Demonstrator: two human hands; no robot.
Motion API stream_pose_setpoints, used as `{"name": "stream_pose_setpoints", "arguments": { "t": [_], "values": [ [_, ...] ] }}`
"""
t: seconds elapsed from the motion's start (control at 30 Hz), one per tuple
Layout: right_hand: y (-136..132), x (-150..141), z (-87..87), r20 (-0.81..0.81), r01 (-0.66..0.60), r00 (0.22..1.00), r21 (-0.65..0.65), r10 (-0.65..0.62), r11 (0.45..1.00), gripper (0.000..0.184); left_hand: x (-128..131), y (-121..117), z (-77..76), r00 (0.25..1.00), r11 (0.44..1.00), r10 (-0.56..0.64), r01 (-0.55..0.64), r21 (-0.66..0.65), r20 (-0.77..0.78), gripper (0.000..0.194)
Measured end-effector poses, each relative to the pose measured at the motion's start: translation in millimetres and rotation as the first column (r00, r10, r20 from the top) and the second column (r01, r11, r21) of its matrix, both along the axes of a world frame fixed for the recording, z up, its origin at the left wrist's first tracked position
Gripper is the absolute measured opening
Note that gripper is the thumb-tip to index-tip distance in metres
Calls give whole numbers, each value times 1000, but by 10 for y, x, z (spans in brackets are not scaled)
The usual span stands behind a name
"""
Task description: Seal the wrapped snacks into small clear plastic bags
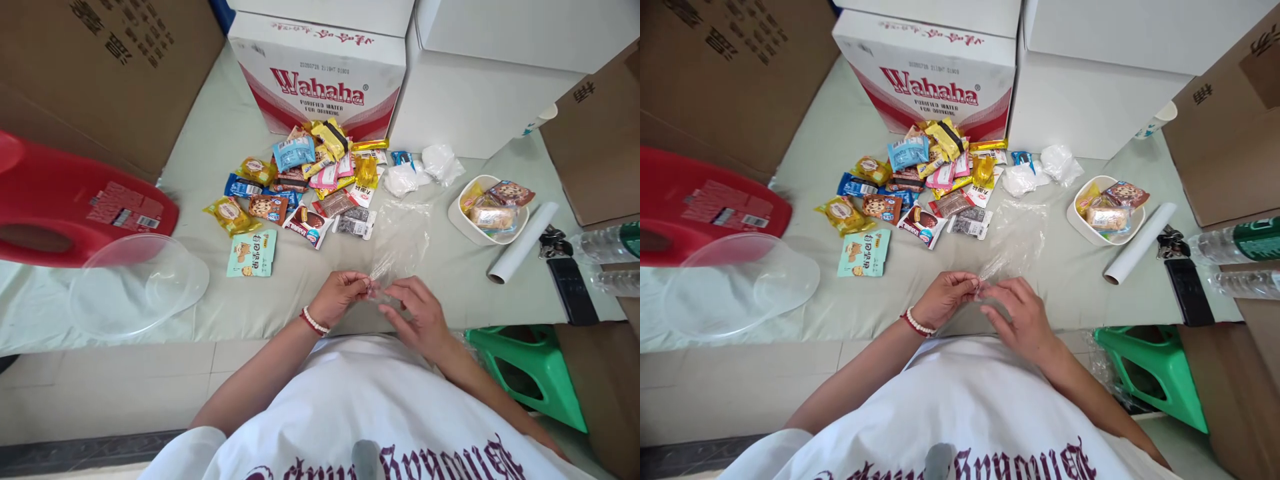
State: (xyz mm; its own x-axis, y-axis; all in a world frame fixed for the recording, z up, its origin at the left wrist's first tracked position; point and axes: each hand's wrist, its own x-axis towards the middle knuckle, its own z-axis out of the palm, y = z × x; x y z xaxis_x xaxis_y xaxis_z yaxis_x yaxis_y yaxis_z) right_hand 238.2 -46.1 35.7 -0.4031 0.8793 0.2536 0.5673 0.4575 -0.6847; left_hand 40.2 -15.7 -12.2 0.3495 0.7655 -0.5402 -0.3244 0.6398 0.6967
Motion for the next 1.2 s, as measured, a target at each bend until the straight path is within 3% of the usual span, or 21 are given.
{"name": "stream_pose_setpoints", "arguments": {
  "t": [0.1, 0.2, 0.4, 0.5, 0.6, 0.77, 0.93, 1.13, 1.2],
  "values": [
    [-58, -119, -221, 30, 19, 999, -4, -19, 1000, 25, 7, 2, -22, 1000, 1000, 7, -7, 16, -17, 40],
    [-7, -145, -327, 30, 35, 999, -28, -34, 999, 19, 11, -7, -35, 1000, 999, 21, -21, 28, -14, 41],
    [75, -138, -365, -103, 25, 994, -186, -45, 982, 18, -14, -58, -41, 996, 999, 27, -29, 18, 82, 42],
    [86, -151, -382, -119, 39, 991, -228, -68, 973, 19, -27, -81, -60, 992, 1000, 13, -16, 21, 123, 53],
    [92, -167, -387, -142, 54, 985, -266, -95, 962, 20, -30, -92, -84, 995, 999, 14, -17, 33, 94, 66],
    [102, -131, -366, -189, 100, 966, -353, -176, 930, 24, -22, -92, -113, 999, 997, 53, -53, 59, 9, 62],
    [88, -64, -363, -317, 129, 887, -530, -337, 838, 26, -12, -93, -152, 998, 997, 62, -62, 54, -2, 56],
    [40, 160, -383, -500, 137, 624, -686, -600, 715, 27, -27, -76, -166, 991, 988, 130, -128, 84, -25, 43],
    [8, 343, -397, -402, 211, 663, -709, -631, 673, 27, -20, -63, -150, 992, 989, 118, -114, 92, -36, 39]
  ]
}}
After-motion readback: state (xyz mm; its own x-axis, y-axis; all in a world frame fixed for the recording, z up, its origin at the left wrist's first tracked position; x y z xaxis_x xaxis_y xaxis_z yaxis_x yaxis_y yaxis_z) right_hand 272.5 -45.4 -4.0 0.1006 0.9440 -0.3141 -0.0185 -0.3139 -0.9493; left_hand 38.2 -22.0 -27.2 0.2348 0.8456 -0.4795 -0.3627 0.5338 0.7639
